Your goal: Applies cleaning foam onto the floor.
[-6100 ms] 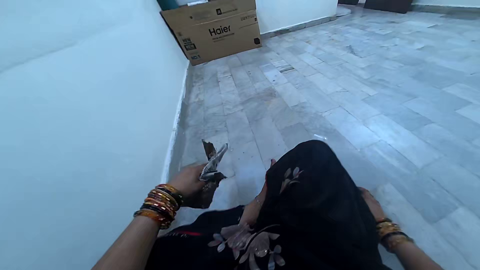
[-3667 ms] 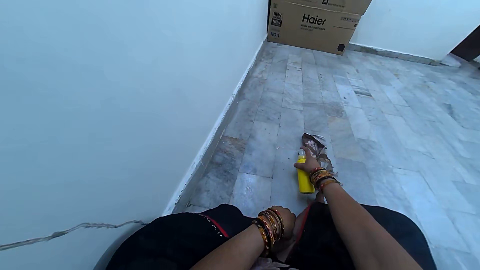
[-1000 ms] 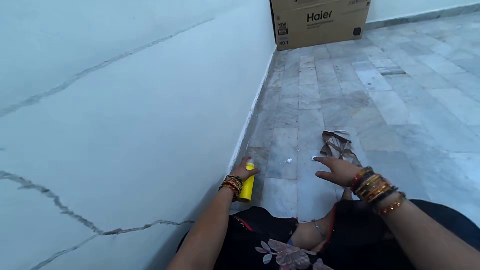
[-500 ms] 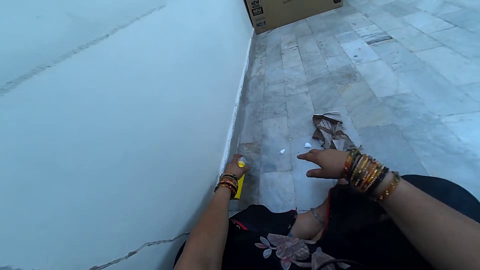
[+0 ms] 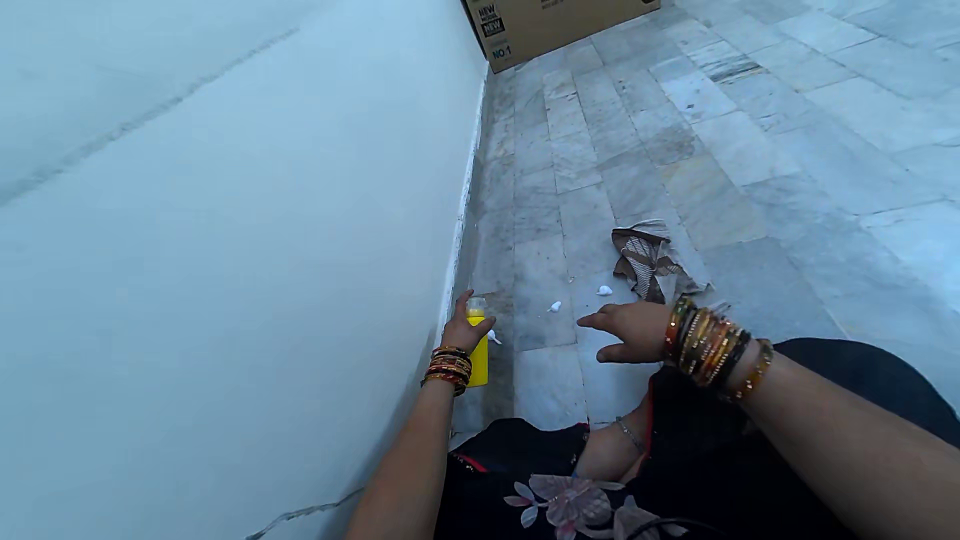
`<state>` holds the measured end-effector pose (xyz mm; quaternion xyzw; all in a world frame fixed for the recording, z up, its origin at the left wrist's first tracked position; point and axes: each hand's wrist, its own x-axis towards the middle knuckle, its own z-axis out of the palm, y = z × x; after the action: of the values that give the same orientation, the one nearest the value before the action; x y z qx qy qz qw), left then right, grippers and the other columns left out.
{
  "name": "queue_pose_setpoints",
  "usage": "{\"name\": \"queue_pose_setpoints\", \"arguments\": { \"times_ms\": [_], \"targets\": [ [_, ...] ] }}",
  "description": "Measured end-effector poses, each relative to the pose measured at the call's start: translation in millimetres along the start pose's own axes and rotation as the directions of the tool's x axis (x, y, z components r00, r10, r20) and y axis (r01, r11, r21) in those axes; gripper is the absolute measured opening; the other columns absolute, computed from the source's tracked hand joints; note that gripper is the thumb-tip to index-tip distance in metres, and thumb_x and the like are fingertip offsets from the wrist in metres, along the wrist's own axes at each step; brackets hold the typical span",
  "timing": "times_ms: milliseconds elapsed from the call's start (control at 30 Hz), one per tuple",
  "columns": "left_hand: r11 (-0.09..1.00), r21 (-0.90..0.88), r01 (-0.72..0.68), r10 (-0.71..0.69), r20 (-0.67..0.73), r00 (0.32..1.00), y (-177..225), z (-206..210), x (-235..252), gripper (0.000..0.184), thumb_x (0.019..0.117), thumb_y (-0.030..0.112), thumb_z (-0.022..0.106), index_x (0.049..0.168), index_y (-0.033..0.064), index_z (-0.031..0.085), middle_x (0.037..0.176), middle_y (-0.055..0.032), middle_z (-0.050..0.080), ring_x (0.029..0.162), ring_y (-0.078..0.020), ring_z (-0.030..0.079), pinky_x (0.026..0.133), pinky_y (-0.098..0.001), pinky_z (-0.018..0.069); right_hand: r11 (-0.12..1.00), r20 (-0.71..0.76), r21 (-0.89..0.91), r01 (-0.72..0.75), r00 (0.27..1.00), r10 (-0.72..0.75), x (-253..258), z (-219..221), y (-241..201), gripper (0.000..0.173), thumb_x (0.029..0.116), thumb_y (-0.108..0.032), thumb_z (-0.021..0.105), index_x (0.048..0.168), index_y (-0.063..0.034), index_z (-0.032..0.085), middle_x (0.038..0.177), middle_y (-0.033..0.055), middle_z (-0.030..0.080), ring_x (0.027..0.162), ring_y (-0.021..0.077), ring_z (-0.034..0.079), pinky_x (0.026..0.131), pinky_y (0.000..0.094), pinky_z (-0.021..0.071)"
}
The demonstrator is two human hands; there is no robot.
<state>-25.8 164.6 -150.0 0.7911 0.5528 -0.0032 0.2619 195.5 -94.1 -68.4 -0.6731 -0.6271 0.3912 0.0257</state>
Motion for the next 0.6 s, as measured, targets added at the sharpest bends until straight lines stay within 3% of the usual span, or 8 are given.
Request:
{"name": "queue_pose_setpoints", "arguments": {
  "times_ms": [133, 333, 600],
  "targets": [
    [0.999, 0.048, -0.021, 0.022, -0.004, 1.0, 32, 1, 13, 0.088, 0.0898, 0.037, 0.081, 0.161, 0.0259, 0.031, 0.128, -0.0316, 0.065, 0.117, -0.0504, 0.064, 0.1, -0.068, 0.0476, 1.0, 0.018, -0.007, 0.015, 1.0, -0.015, 16, 4, 7, 0.061, 0.1067, -0.035, 0.058, 0.159, -0.0101, 0.041, 0.15, 0.0251, 0.052, 0.132, 0.0424, 0.056, 0.109, 0.0602, 0.0433],
    [0.991, 0.131, 0.001, 0.005, -0.048, 0.999, 88, -2, 45, 0.07, 0.0934, 0.029, 0.077, 0.155, 0.0275, 0.043, 0.125, -0.0277, 0.067, 0.116, -0.0482, 0.065, 0.096, -0.067, 0.0493, 1.0, 0.048, 0.0, -0.006, 0.999, 0.006, 21, -4, 16, 0.06, 0.1074, -0.033, 0.057, 0.16, -0.0094, 0.039, 0.152, 0.0264, 0.049, 0.136, 0.0433, 0.054, 0.111, 0.0609, 0.0414],
    [0.97, 0.238, -0.057, 0.067, -0.031, 0.997, 136, 7, 81, 0.065, 0.0921, 0.027, 0.077, 0.151, 0.0227, 0.049, 0.125, -0.0238, 0.069, 0.117, -0.0427, 0.067, 0.099, -0.0626, 0.0503, 0.997, 0.046, 0.037, 0.061, 0.997, -0.063, 22, -16, 15, 0.061, 0.1072, -0.032, 0.057, 0.16, -0.0061, 0.038, 0.152, 0.0306, 0.047, 0.136, 0.0485, 0.051, 0.11, 0.0651, 0.04]
  ]
}}
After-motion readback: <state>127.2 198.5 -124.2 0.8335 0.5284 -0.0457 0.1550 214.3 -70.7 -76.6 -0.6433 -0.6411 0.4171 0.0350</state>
